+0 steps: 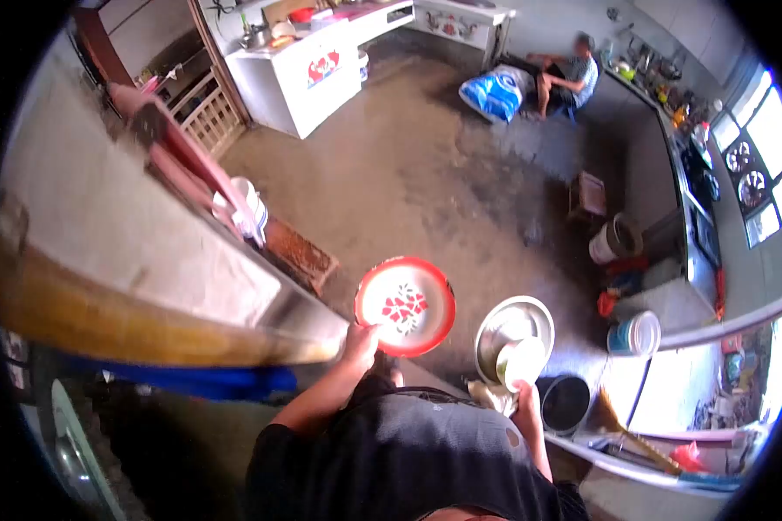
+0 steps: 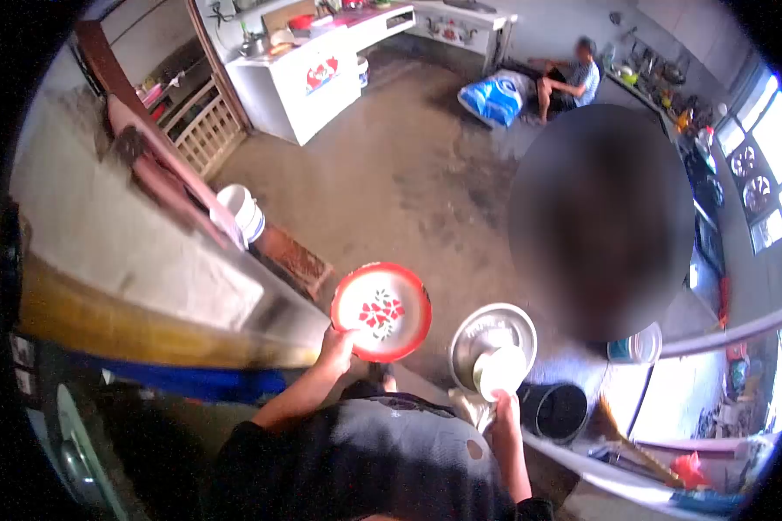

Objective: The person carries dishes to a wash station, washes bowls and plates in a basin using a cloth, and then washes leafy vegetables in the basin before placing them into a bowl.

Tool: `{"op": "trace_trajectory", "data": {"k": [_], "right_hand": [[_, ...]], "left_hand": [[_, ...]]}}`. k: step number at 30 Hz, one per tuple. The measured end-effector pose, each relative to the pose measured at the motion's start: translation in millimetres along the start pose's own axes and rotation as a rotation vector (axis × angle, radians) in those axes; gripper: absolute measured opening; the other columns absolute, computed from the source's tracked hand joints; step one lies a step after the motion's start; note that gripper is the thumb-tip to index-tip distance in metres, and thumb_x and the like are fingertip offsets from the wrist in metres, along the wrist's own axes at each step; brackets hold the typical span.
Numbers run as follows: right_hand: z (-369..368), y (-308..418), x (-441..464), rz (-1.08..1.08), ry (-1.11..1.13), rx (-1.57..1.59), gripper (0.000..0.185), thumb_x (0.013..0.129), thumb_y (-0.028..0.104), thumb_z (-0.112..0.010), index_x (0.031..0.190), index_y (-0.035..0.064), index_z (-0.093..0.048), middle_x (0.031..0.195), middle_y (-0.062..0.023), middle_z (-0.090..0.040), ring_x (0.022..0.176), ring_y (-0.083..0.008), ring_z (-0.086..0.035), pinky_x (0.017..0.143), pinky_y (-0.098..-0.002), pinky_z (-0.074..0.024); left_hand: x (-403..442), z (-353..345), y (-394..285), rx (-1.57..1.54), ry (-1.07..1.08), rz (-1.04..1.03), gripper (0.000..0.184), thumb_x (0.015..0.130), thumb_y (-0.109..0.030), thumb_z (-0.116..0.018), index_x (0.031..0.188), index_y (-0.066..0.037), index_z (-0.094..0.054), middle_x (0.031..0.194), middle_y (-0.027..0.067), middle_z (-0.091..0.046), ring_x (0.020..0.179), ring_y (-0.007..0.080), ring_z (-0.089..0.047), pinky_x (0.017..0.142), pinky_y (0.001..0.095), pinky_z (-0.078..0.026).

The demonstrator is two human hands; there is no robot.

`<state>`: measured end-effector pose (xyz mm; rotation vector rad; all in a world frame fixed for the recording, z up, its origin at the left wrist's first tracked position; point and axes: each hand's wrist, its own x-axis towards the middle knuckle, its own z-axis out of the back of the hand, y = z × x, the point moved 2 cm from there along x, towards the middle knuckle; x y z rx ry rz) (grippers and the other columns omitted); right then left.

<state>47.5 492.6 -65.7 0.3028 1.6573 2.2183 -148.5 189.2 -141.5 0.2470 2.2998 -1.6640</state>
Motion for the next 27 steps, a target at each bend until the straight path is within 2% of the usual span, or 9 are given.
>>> {"op": "trace_trajectory", "data": {"k": [4,8,10,16,19,20,21,22,27], "right_hand": [[-5,-57,41,0.391,-0.102,-0.349,0.023,0.082,0.021,-0.05,0.085,-0.0001,-0.059,0.086,-0.009,-0.06,0.076,-0.0159,-0.054,0.069,-0.0298,-0.0445],[-25,-85,140,-0.429,-0.158,0.276,0.024,0.083,0.022,-0.049,0.086,0.0003,-0.059,0.085,-0.008,-0.059,0.074,-0.0158,-0.053,0.066,-0.029,-0.0442],[-30,-99,189,-0.602,-0.216,0.36,0.024,0.084,0.022,-0.048,0.087,0.0005,-0.058,0.084,-0.0074,-0.059,0.073,-0.0158,-0.053,0.065,-0.0286,-0.0441],[-48,-153,388,-0.673,-0.258,0.344,0.025,0.086,0.023,-0.047,0.088,0.0012,-0.058,0.083,-0.0058,-0.058,0.07,-0.0157,-0.053,0.061,-0.0274,-0.0436],[-80,-160,525,-0.488,-0.167,0.36,0.025,0.087,0.024,-0.046,0.088,0.0015,-0.058,0.082,-0.005,-0.057,0.069,-0.0156,-0.052,0.059,-0.0268,-0.0434],[-104,-109,569,-0.36,-0.087,0.503,0.027,0.086,0.028,-0.049,0.086,0.0026,-0.058,0.079,-0.0035,-0.055,0.067,-0.0146,-0.052,0.058,-0.026,-0.0423],[-108,-174,636,-0.538,-0.056,0.353,0.027,0.082,0.03,-0.053,0.083,0.0037,-0.058,0.076,-0.0031,-0.054,0.065,-0.0138,-0.052,0.056,-0.0272,-0.0422],[-129,-176,692,-0.584,-0.009,0.424,0.023,0.08,0.026,-0.055,0.082,0.0037,-0.057,0.075,-0.0028,-0.054,0.064,-0.0143,-0.052,0.055,-0.0287,-0.0426],[-260,-77,942,-0.57,0.141,0.594,0.024,0.072,0.01,-0.058,0.094,-0.001,-0.059,0.078,-0.005,-0.057,0.064,-0.0168,-0.052,0.057,-0.0337,-0.0432]], "left_hand": [[82,-5,-12,-0.039,-0.01,-0.026,0.04,0.07,0.003,-0.061,0.11,0.002,-0.055,0.097,0.0104,-0.064,0.087,0.0208,-0.063,0.074,0.0326,-0.052],[192,-14,-62,-0.095,-0.177,0.054,0.033,0.071,0.0,-0.061,0.104,-0.001,-0.058,0.09,0.0085,-0.063,0.074,0.0176,-0.063,0.057,0.0294,-0.05],[255,-9,-77,-0.24,-0.193,-0.003,0.029,0.073,-0.004,-0.062,0.102,0.0,-0.058,0.09,0.0086,-0.063,0.074,0.0174,-0.063,0.056,0.0299,-0.05],[463,19,-92,-0.262,-0.455,-0.033,0.029,0.078,-0.008,-0.059,0.105,0.0,-0.057,0.097,0.0106,-0.061,0.087,0.0208,-0.062,0.069,0.0327,-0.052],[592,105,4,-0.077,-0.349,-0.262,0.025,0.081,-0.018,-0.051,0.1,-0.003,-0.059,0.083,0.006,-0.06,0.068,0.0161,-0.056,0.049,0.0321,-0.043],[611,113,2,0.172,-0.584,0.006,0.024,0.083,-0.017,-0.052,0.101,-0.003,-0.059,0.085,0.0058,-0.06,0.073,0.0174,-0.058,0.05,0.0333,-0.045],[621,103,4,-0.222,-0.655,-0.089,0.024,0.084,-0.018,-0.057,0.103,-0.005,-0.058,0.087,0.0075,-0.062,0.075,0.0207,-0.061,0.053,0.0357,-0.049],[624,97,-5,-0.233,-0.89,0.194,0.029,0.084,-0.02,-0.062,0.108,-0.005,-0.057,0.09,0.0098,-0.063,0.075,0.0225,-0.064,0.054,0.0365,-0.052],[670,114,-12,-0.45,-0.905,0.271,0.024,0.09,-0.02,-0.052,0.11,-0.007,-0.055,0.091,0.0081,-0.063,0.074,0.0214,-0.065,0.051,0.0343,-0.054]]}}
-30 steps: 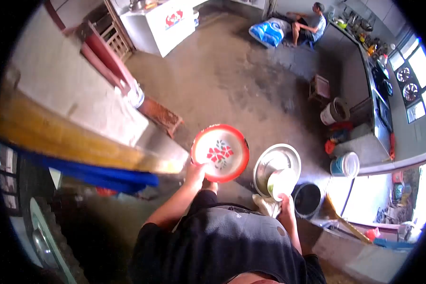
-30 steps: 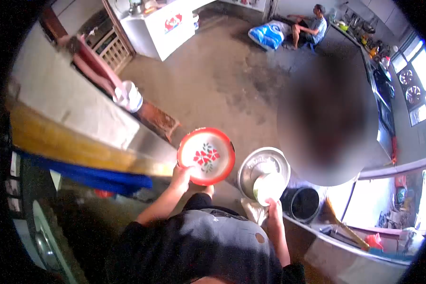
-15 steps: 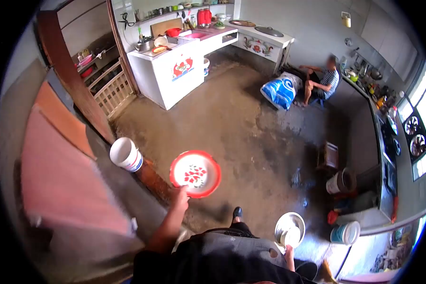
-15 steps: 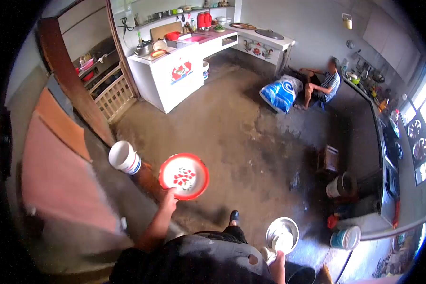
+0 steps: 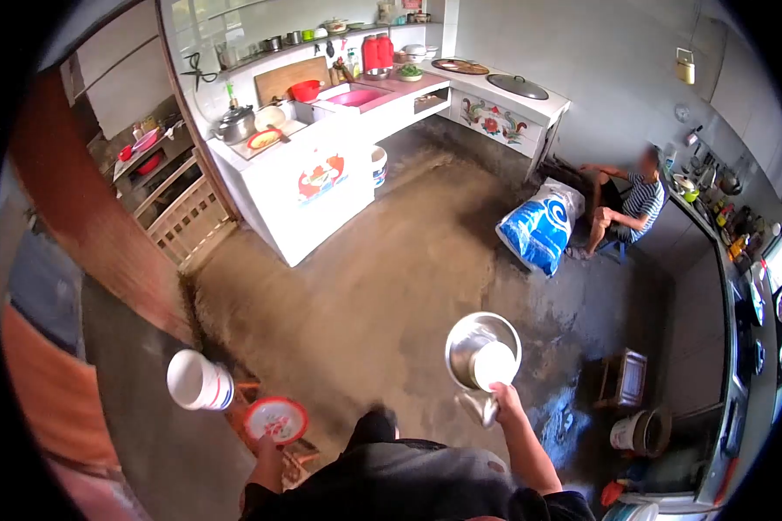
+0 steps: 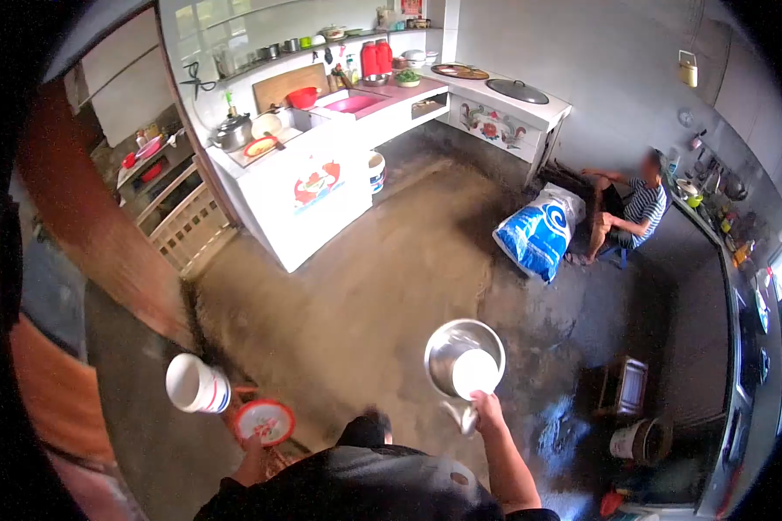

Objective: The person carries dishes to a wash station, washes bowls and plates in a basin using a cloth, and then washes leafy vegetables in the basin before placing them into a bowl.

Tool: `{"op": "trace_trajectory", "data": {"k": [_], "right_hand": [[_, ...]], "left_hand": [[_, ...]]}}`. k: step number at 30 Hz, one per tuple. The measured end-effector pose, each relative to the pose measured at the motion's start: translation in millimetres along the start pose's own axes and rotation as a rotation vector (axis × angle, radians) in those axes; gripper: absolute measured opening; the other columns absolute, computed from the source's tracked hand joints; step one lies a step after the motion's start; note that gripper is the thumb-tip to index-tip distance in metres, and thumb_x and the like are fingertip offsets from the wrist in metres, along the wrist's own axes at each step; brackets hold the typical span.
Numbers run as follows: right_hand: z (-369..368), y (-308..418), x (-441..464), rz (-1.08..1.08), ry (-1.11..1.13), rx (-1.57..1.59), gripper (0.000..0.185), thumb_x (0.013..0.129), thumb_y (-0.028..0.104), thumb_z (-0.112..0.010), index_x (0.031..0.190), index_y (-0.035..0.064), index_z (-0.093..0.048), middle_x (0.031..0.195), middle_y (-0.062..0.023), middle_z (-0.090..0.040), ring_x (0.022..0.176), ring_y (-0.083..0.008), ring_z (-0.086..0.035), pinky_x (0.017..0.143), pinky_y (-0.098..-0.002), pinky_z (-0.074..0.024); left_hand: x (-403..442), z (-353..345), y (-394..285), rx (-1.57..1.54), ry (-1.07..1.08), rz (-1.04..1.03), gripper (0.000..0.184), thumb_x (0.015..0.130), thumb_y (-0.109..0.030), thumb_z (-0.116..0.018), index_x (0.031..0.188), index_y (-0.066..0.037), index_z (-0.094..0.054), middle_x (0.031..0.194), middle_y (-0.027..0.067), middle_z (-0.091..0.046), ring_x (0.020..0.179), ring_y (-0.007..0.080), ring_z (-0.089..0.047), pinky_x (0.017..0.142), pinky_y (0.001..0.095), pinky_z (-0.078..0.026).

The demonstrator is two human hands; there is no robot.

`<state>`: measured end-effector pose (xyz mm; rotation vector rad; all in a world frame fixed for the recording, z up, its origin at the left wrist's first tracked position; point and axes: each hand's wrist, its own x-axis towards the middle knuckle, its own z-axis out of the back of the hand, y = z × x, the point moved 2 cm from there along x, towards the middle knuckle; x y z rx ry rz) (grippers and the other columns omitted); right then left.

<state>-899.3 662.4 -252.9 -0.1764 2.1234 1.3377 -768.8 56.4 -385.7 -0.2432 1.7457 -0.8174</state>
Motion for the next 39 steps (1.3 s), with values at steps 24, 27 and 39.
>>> {"op": "trace_trajectory", "data": {"k": [24,27,39], "right_hand": [[-296,363,657,-0.169,0.178,-0.09,0.035,0.073,0.01,-0.058,0.104,-0.0063,-0.058,0.088,-0.0101,-0.063,0.078,-0.0211,-0.061,0.07,-0.0329,-0.049],[-373,415,743,-0.133,0.269,-0.239,0.031,0.076,0.011,-0.057,0.103,-0.0044,-0.059,0.088,-0.0094,-0.063,0.076,-0.0197,-0.06,0.07,-0.0326,-0.0474],[-685,570,1001,-0.01,0.484,-0.373,0.031,0.076,0.008,-0.056,0.105,-0.0024,-0.058,0.091,-0.0069,-0.062,0.08,-0.0177,-0.059,0.074,-0.0297,-0.0464]], "left_hand": [[99,-927,-153,1.001,0.886,-0.896,0.031,0.091,-0.026,-0.047,0.111,-0.004,-0.056,0.102,0.0077,-0.063,0.088,0.0188,-0.063,0.067,0.0309,-0.053],[111,-966,-176,0.688,0.734,-0.623,0.032,0.092,-0.028,-0.046,0.114,-0.006,-0.053,0.105,0.0074,-0.062,0.091,0.0191,-0.063,0.068,0.0328,-0.055],[254,-1286,-331,-0.023,0.536,-0.129,0.038,0.092,-0.026,-0.045,0.121,-0.002,-0.046,0.107,0.0116,-0.06,0.092,0.0226,-0.062,0.074,0.0367,-0.054]]}}
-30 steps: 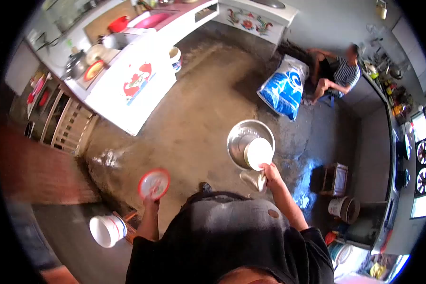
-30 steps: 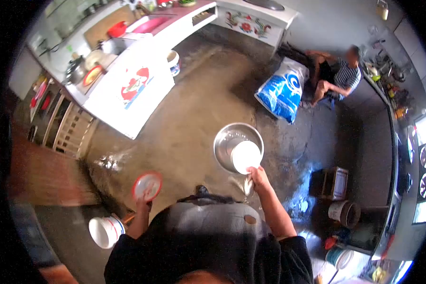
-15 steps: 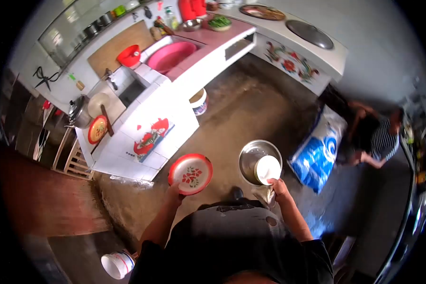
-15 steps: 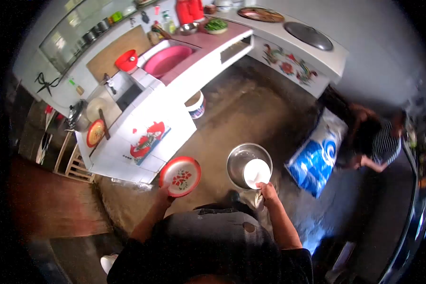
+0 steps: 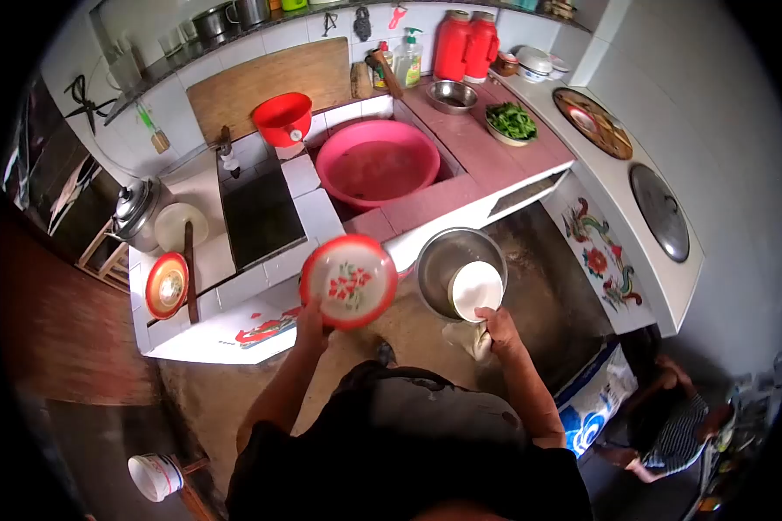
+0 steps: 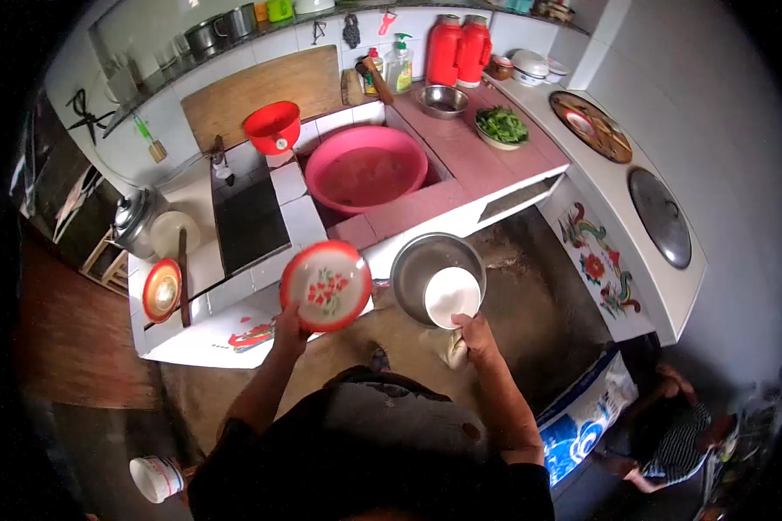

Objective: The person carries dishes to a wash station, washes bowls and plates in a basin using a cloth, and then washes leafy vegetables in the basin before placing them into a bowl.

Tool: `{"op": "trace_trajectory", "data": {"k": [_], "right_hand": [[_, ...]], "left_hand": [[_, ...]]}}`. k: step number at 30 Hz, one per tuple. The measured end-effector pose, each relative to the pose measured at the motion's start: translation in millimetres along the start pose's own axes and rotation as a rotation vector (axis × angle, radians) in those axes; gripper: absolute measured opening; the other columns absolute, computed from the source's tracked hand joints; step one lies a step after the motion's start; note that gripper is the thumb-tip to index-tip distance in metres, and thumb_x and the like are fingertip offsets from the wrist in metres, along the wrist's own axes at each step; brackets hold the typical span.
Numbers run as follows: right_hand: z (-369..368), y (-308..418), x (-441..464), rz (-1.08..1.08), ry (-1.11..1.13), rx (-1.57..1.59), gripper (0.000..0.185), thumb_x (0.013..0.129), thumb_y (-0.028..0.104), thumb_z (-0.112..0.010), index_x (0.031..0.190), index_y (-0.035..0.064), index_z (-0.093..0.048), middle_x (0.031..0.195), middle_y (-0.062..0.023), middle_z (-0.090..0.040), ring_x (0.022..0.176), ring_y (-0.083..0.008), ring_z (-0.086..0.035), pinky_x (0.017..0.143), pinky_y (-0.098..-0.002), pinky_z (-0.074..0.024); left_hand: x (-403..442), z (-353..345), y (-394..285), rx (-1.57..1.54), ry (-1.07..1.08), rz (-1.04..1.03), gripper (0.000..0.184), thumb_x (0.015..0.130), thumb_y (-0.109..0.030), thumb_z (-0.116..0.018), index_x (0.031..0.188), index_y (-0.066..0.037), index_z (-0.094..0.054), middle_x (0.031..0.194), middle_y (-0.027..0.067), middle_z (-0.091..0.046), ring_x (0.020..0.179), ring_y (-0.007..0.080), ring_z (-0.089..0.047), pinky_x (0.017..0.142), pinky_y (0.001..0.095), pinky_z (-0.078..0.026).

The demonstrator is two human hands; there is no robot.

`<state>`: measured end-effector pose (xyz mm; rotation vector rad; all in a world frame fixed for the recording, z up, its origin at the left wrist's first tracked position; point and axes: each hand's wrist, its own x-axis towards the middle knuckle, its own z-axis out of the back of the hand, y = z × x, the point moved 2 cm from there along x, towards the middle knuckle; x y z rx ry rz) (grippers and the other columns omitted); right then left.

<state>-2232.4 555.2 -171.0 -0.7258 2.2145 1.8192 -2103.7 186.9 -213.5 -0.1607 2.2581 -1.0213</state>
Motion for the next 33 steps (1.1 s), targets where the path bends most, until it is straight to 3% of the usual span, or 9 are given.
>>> {"op": "trace_trajectory", "data": {"k": [5,6,11,13,15,18,24,30,33], "right_hand": [[-4,64,114,-0.056,0.031,-0.087,0.036,0.074,0.006,-0.056,0.109,-0.002,-0.056,0.096,-0.007,-0.062,0.086,-0.0177,-0.059,0.076,-0.0296,-0.0464],[-16,83,133,0.062,0.099,-0.021,0.038,0.074,0.006,-0.056,0.111,-0.0028,-0.055,0.098,-0.008,-0.061,0.087,-0.0188,-0.059,0.077,-0.03,-0.0467],[-65,159,290,0.143,0.116,-0.457,0.045,0.073,0.008,-0.057,0.116,-0.0046,-0.051,0.103,-0.0154,-0.061,0.093,-0.0249,-0.06,0.083,-0.0355,-0.0465],[-97,186,358,0.395,0.156,-0.897,0.048,0.073,0.013,-0.057,0.116,-0.0053,-0.049,0.103,-0.0231,-0.061,0.095,-0.0339,-0.06,0.086,-0.0422,-0.0457],[-124,168,458,0.531,0.211,-1.12,0.048,0.076,0.016,-0.053,0.121,0.0,-0.046,0.102,-0.0273,-0.06,0.098,-0.0395,-0.058,0.086,-0.0472,-0.0452],[-197,208,491,0.42,0.279,-1.355,0.048,0.079,0.014,-0.047,0.127,0.0104,-0.042,0.095,-0.0243,-0.063,0.091,-0.0376,-0.062,0.077,-0.0474,-0.0487],[-258,157,606,0.515,0.433,-1.54,0.05,0.082,0.018,-0.05,0.129,0.0058,-0.039,0.089,-0.0217,-0.065,0.083,-0.0357,-0.064,0.074,-0.0445,-0.0509],[-270,124,646,0.17,0.489,-1.414,0.056,0.088,0.027,-0.051,0.134,0.0024,-0.032,0.118,-0.0247,-0.054,0.107,-0.0358,-0.056,0.086,-0.046,-0.0468],[-249,101,634,0.309,0.385,-1.535,0.071,0.082,0.03,-0.06,0.137,0.0046,-0.024,0.135,-0.026,-0.035,0.119,-0.0393,-0.044,0.09,-0.0498,-0.0435]], "left_hand": [[85,-84,-77,0.018,-0.046,-0.057,0.038,0.089,-0.019,-0.048,0.122,-0.001,-0.043,0.109,0.0149,-0.058,0.09,0.026,-0.064,0.068,0.0381,-0.056],[100,-93,-88,0.06,-0.044,-0.085,0.038,0.088,-0.017,-0.048,0.122,-0.001,-0.043,0.11,0.0155,-0.058,0.09,0.0265,-0.064,0.068,0.0386,-0.057],[164,-118,-110,0.133,-0.179,-0.257,0.039,0.084,-0.01,-0.049,0.121,-0.002,-0.043,0.107,0.0148,-0.058,0.089,0.0265,-0.064,0.072,0.042,-0.057],[186,-125,-104,0.106,-0.203,-0.298,0.038,0.083,-0.011,-0.049,0.12,-0.001,-0.045,0.104,0.0133,-0.059,0.085,0.0232,-0.064,0.069,0.0368,-0.056],[204,-126,-99,0.162,-0.218,-0.35,0.038,0.082,-0.012,-0.049,0.118,0.001,-0.047,0.101,0.0121,-0.059,0.08,0.02,-0.062,0.064,0.0317,-0.053],[233,-158,-94,0.158,-0.314,-0.359,0.038,0.082,-0.013,-0.05,0.117,0.002,-0.047,0.104,0.0118,-0.058,0.089,0.021,-0.059,0.079,0.0341,-0.049],[324,-167,-56,0.352,-0.451,-0.318,0.037,0.087,-0.009,-0.049,0.122,0.001,-0.043,0.114,0.0113,-0.055,0.102,0.021,-0.054,0.088,0.0321,-0.044],[389,-170,-37,0.604,-0.619,-0.366,0.041,0.085,-0.002,-0.043,0.126,0.001,-0.041,0.116,0.0152,-0.056,0.106,0.0252,-0.053,0.091,0.0315,-0.041],[409,-174,-28,0.63,-0.68,-0.354,0.049,0.08,0.001,-0.042,0.129,-0.001,-0.041,0.115,0.0167,-0.058,0.108,0.0278,-0.055,0.094,0.0335,-0.041]]}}
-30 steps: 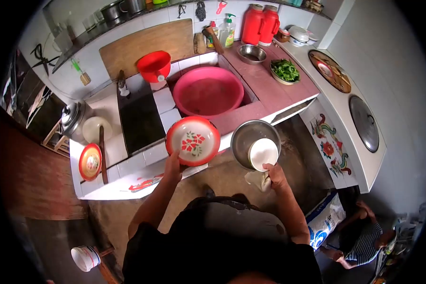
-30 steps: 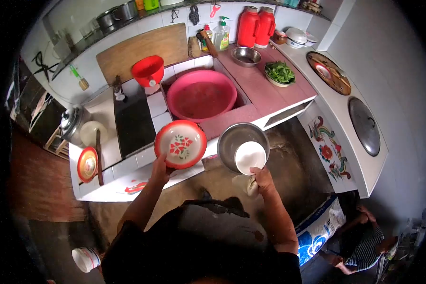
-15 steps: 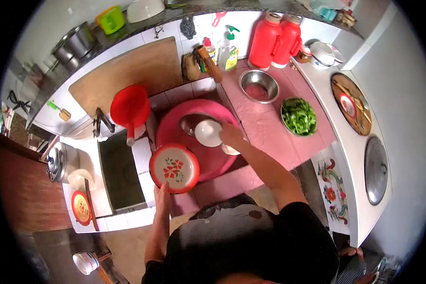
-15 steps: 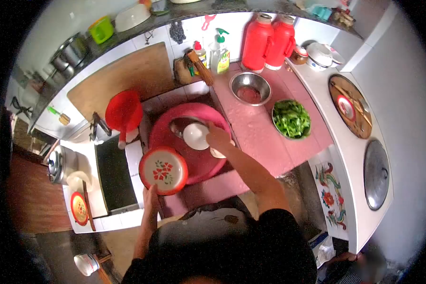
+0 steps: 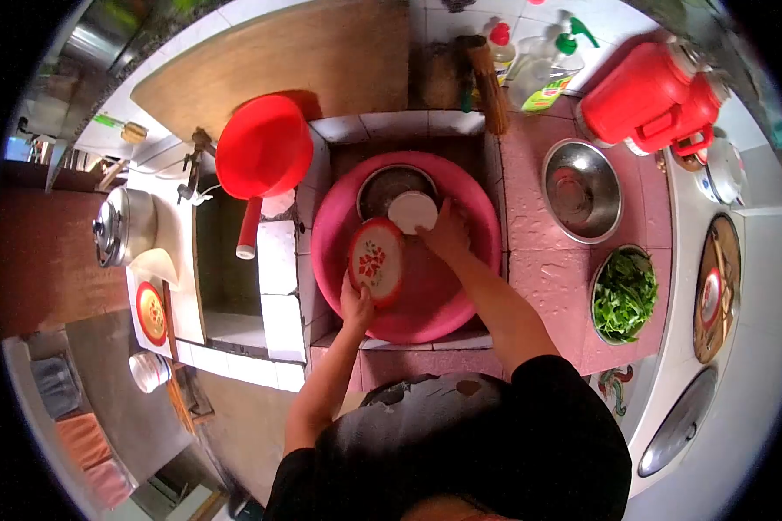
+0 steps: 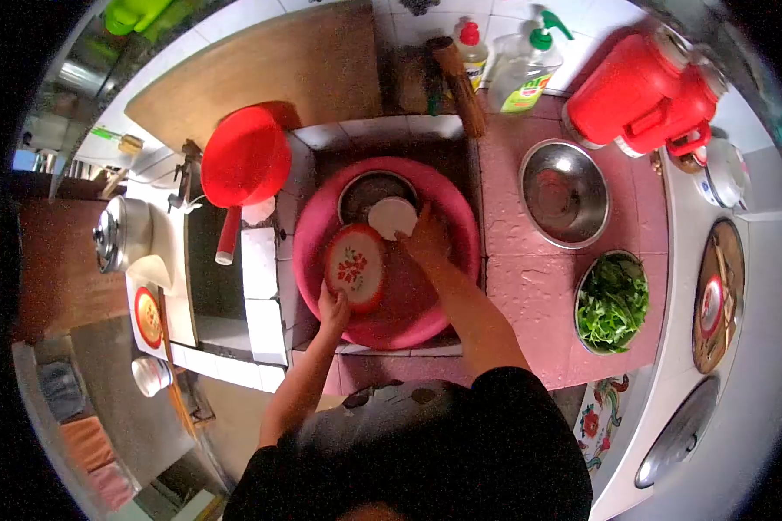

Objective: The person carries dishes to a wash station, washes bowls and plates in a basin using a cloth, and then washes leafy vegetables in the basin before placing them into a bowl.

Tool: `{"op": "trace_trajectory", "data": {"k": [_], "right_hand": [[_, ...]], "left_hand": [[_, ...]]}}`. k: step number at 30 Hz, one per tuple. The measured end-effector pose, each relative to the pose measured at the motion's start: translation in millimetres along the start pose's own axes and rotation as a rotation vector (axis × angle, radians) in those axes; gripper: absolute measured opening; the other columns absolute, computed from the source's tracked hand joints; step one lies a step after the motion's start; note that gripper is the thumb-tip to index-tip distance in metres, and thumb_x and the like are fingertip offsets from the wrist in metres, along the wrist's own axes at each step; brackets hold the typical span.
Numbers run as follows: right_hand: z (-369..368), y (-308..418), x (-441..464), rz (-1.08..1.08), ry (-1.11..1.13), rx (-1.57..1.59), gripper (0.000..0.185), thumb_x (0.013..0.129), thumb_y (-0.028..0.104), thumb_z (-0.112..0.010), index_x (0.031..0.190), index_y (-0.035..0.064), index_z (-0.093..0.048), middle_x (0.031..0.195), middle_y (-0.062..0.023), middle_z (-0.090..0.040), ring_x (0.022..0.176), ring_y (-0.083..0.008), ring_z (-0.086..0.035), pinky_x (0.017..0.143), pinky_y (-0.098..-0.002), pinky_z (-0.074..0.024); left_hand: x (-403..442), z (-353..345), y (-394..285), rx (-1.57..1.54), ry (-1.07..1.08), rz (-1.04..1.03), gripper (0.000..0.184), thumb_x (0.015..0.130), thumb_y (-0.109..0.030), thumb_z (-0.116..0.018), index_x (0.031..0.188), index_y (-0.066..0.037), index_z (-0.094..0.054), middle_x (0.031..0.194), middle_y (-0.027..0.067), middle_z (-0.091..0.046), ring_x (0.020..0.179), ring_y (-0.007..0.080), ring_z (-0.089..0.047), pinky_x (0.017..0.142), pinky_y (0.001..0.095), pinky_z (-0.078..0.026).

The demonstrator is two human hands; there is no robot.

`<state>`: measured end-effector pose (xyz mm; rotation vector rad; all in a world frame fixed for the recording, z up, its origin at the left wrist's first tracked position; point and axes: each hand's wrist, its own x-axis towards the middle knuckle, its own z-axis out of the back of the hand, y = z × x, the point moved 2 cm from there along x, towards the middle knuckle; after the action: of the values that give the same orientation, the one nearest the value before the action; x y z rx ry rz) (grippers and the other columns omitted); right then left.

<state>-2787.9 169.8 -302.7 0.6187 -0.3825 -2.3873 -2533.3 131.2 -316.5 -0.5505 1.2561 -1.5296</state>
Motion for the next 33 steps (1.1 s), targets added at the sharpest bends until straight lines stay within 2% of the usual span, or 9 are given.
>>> {"op": "trace_trajectory", "data": {"k": [4,10,13,15,16,22,28,31,33], "right_hand": [[-88,-48,-28,0.497,-0.285,-0.531,0.058,0.085,0.034,-0.051,0.131,0.0031,-0.036,0.121,-0.0262,-0.05,0.117,-0.0407,-0.044,0.096,-0.0493,-0.038],[-11,2,-29,0.044,0.487,0.003,0.059,0.078,0.044,-0.06,0.118,0.0017,-0.052,0.127,-0.0239,-0.045,0.119,-0.0326,-0.044,0.1,-0.0461,-0.0344],[-64,-1,-49,0.535,0.117,-0.324,0.054,0.085,0.042,-0.048,0.126,0.0083,-0.047,0.124,-0.0178,-0.05,0.117,-0.0353,-0.045,0.098,-0.0468,-0.0339],[-105,-1,-53,0.913,0.101,-0.325,0.061,0.076,0.05,-0.06,0.12,0.0095,-0.053,0.125,-0.0138,-0.052,0.113,-0.0337,-0.049,0.096,-0.0459,-0.0374],[-70,17,-60,0.292,0.235,-0.337,0.055,0.083,0.042,-0.053,0.127,0.0086,-0.047,0.128,-0.0184,-0.047,0.117,-0.0347,-0.045,0.098,-0.0455,-0.0343],[-52,100,-64,0.519,0.242,-0.295,0.049,0.081,0.037,-0.057,0.116,0.0026,-0.053,0.118,-0.0201,-0.053,0.108,-0.0369,-0.051,0.096,-0.0455,-0.0356],[-98,9,-88,0.267,0.644,0.618,0.043,0.091,0.031,-0.051,0.123,0.0031,-0.048,0.118,-0.018,-0.055,0.108,-0.0356,-0.052,0.092,-0.0415,-0.0416],[-127,-62,-74,0.678,0.521,-0.249,0.031,0.088,0.023,-0.048,0.117,0.0165,-0.056,0.115,-0.0167,-0.057,0.105,-0.0335,-0.054,0.088,-0.0431,-0.0448],[-37,14,-74,0.252,0.695,-0.246,0.03,0.077,0.02,-0.057,0.104,0.0076,-0.059,0.109,-0.0157,-0.06,0.093,-0.0311,-0.057,0.082,-0.0408,-0.0464]], "left_hand": [[4,-7,33,-0.016,0.102,0.06,0.045,0.081,0.0,-0.044,0.126,0.0,-0.042,0.114,0.016,-0.058,0.106,0.0264,-0.056,0.093,0.0339,-0.042],[26,-16,69,-0.075,0.37,0.172,0.034,0.084,-0.013,-0.051,0.115,0.001,-0.052,0.105,0.0167,-0.062,0.1,0.0265,-0.058,0.089,0.0356,-0.044],[17,-27,45,0.189,0.353,0.02,0.046,0.078,-0.017,-0.065,0.119,-0.002,-0.051,0.117,0.0148,-0.057,0.103,0.0218,-0.055,0.09,0.0349,-0.044],[7,-11,-20,-0.473,0.613,-0.094,0.06,0.078,-0.011,-0.064,0.132,-0.003,-0.039,0.126,0.0089,-0.049,0.115,0.02,-0.046,0.099,0.0332,-0.036],[6,-8,-17,-0.436,0.789,0.145,0.065,0.078,-0.013,-0.065,0.135,-0.004,-0.035,0.13,0.0099,-0.046,0.117,0.0203,-0.044,0.1,0.0334,-0.035],[6,-5,-10,-0.473,0.643,0.372,0.081,0.071,-0.006,-0.066,0.139,-0.009,-0.023,0.121,0.0139,-0.053,0.108,0.0286,-0.053,0.071,0.0485,-0.053],[24,-43,50,-0.522,0.704,0.102,0.059,0.075,-0.004,-0.067,0.128,-0.006,-0.042,0.12,0.0083,-0.054,0.109,0.019,-0.05,0.093,0.0312,-0.042],[16,-37,45,-0.558,0.604,0.153,0.065,0.074,-0.007,-0.071,0.131,-0.005,-0.038,0.121,0.0085,-0.055,0.109,0.0185,-0.052,0.091,0.0335,-0.045],[13,-13,2,-0.425,0.638,0.344,0.067,0.075,-0.004,-0.065,0.134,-0.008,-0.034,0.116,0.0083,-0.056,0.099,0.0181,-0.057,0.076,0.0305,-0.052]]}}
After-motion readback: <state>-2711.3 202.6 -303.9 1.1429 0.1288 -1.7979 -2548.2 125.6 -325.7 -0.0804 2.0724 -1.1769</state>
